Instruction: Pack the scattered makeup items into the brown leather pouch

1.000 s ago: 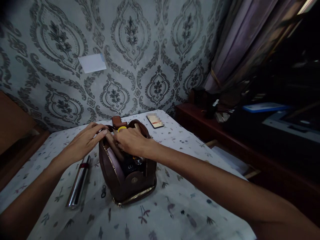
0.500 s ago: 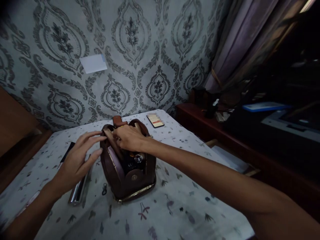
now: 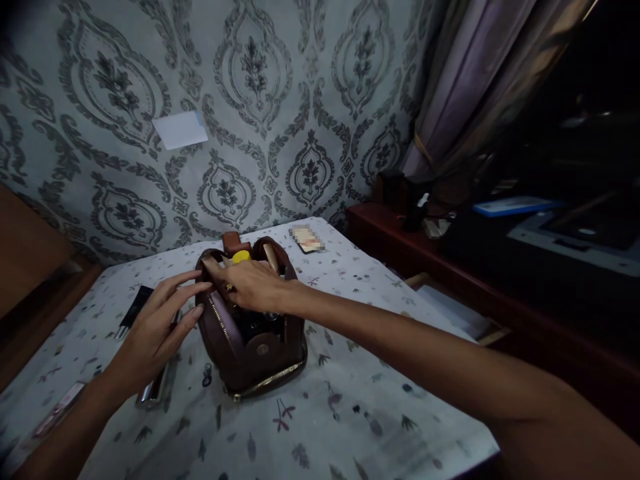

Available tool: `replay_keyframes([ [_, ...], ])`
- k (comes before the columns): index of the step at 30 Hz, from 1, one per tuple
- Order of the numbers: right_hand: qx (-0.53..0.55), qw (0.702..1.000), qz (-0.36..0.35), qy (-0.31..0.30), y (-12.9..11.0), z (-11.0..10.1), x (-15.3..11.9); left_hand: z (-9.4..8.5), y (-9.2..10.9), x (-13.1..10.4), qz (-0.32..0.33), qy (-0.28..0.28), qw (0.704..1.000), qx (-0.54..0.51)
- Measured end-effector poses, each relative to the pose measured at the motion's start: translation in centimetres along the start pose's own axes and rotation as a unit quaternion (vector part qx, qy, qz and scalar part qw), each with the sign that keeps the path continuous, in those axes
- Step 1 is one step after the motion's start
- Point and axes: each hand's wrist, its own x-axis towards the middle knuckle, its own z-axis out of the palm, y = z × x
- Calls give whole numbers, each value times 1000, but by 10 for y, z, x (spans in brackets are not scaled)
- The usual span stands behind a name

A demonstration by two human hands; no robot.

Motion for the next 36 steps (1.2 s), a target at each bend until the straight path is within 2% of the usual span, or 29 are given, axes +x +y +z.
replay_keyframes([
  [7, 41, 999, 18, 0, 7, 3, 4, 1, -2, 1, 6, 0, 1000, 3],
  [12, 8, 999, -19, -44, 6, 10, 6, 2, -1, 1, 12, 5, 1000, 3],
  [16, 4, 999, -22, -40, 6, 11, 8, 1, 0, 1, 15, 0, 1000, 4],
  [25, -20, 994, -37, -103, 7, 12, 6, 1, 0, 2, 11, -10, 1000, 5],
  [29, -29, 995, -28, -87, 7, 14, 7, 1, 1, 1, 5, -8, 1000, -4],
  [33, 3, 998, -36, -54, 5, 12, 6, -5, 0, 1, -25, -10, 998, -55],
  [36, 11, 998, -28, -58, 4, 12, 4, -14, -10, -7, -74, 41, 991, -99],
])
